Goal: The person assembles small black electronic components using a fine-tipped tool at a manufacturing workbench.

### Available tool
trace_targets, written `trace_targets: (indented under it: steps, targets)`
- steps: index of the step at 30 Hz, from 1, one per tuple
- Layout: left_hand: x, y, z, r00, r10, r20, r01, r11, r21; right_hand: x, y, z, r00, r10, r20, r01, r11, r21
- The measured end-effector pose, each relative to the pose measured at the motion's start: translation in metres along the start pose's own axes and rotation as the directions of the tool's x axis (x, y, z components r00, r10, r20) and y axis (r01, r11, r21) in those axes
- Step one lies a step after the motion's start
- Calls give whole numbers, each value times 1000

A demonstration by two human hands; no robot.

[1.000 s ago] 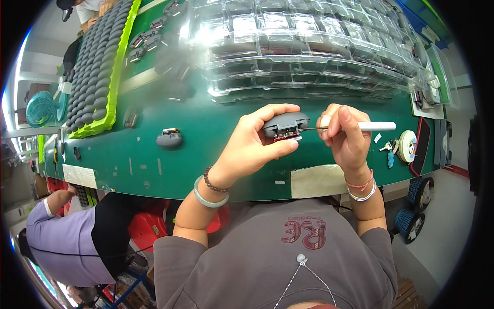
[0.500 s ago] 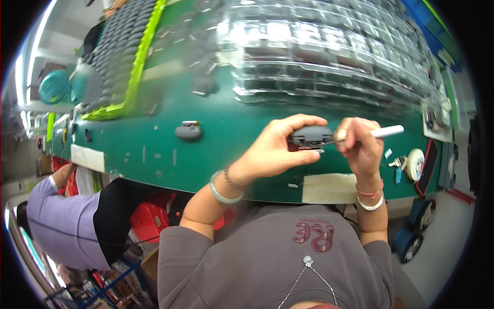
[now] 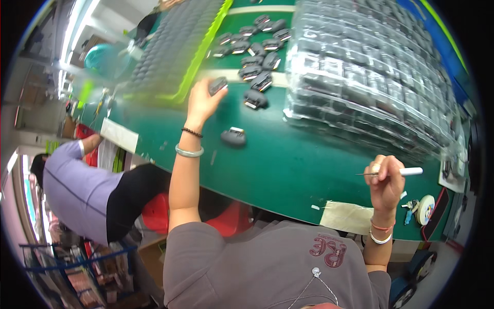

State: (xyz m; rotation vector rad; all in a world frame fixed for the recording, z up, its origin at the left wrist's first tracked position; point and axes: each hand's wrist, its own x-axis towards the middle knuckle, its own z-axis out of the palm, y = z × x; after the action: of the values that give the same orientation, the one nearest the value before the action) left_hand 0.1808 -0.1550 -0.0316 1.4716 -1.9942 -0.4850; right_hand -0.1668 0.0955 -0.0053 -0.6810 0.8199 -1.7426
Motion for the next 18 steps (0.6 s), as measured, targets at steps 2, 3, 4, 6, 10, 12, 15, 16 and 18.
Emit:
trace_targets:
  steps: [2,3,4,6,10,12,15,16,18]
  targets:
    - [21,-10,15,994,90,60,-108,891,441,2,1,-5,1000,24,21,-23,1000,-11]
    - [26,-9,18,989,103,104,-141,857,495,2,1,-7,999,37,-7,-38,999,-26]
    - [28,-7,21,980,125,157,-191,820,540,2,0,-9,998,44,-50,-46,998,-42]
    - [22,5,9,966,169,193,-253,753,607,4,-2,-11,995,69,-68,-73,996,-56]
    - [53,96,-17,901,400,167,-433,813,389,2,-4,-2,993,93,-71,-102,987,-128]
    - [75,175,-5,790,593,156,-613,771,172,0,-4,-5,996,87,-28,-91,977,-193]
    - [82,303,46,435,886,161,-897,441,-2,3,-2,-13,995,92,-36,-98,967,-235]
    - [84,333,71,321,924,206,-932,347,-103,4,-1,-14,994,107,-36,-112,961,-251]
    - [86,385,129,104,971,214,-978,139,-155,8,0,-14,992,100,-76,-116,960,-255]
